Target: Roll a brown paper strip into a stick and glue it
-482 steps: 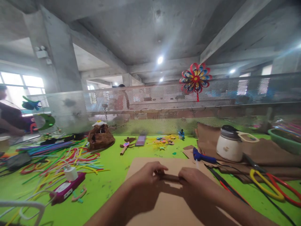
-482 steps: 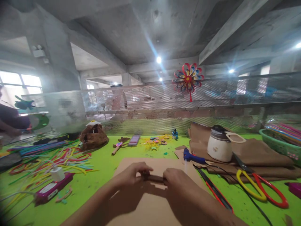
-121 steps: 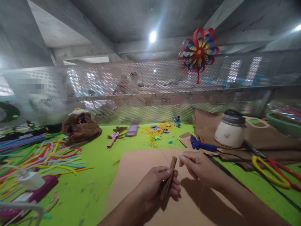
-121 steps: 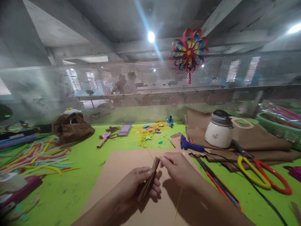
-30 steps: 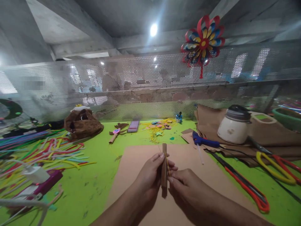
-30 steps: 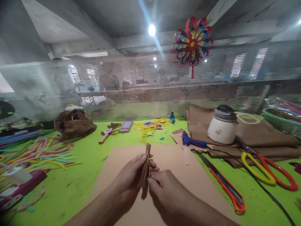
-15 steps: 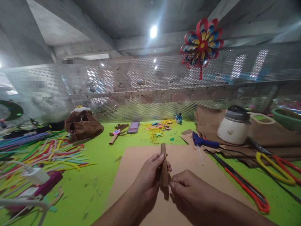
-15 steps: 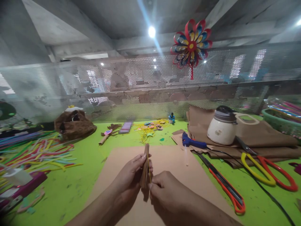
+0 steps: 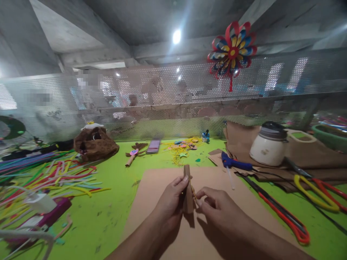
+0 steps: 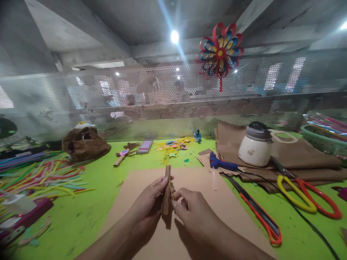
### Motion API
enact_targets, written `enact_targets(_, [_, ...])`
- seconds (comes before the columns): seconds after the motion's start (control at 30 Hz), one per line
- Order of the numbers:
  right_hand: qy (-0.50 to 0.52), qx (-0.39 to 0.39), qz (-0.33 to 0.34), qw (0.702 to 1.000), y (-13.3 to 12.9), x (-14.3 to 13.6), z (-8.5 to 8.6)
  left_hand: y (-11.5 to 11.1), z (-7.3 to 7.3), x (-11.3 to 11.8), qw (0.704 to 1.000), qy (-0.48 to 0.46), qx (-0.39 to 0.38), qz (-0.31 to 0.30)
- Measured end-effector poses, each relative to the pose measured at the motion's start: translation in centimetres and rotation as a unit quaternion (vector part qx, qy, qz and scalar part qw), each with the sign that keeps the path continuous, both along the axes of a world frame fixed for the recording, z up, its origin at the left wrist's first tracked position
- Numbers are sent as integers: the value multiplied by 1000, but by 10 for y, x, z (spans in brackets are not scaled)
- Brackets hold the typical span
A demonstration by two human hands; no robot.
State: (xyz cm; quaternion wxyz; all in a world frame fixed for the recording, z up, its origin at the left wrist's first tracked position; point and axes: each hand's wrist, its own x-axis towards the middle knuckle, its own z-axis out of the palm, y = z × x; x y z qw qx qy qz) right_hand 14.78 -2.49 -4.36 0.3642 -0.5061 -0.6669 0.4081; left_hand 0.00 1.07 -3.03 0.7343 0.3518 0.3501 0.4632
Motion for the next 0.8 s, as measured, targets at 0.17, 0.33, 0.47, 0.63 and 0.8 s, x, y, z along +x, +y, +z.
enact_targets(0.17, [-43, 69, -38, 996, -6, 0, 7, 1, -1, 0, 1000, 6, -12, 9])
enact_targets(0.33, [-24, 90, -12, 996, -6, -1, 5, 0, 0, 0, 1000, 5, -9, 3])
enact_targets(0.47, [-12, 89, 13, 996, -5, -3, 1, 0, 0, 1, 1000, 4, -8, 0])
enact_targets(0.63, [18, 72, -23, 997, -3, -3, 0, 3, -5, 1, 1000, 5, 5, -17])
enact_targets(0.8, [115, 5, -50, 992, 0, -4, -1, 3, -5, 0, 1000, 12, 9, -25])
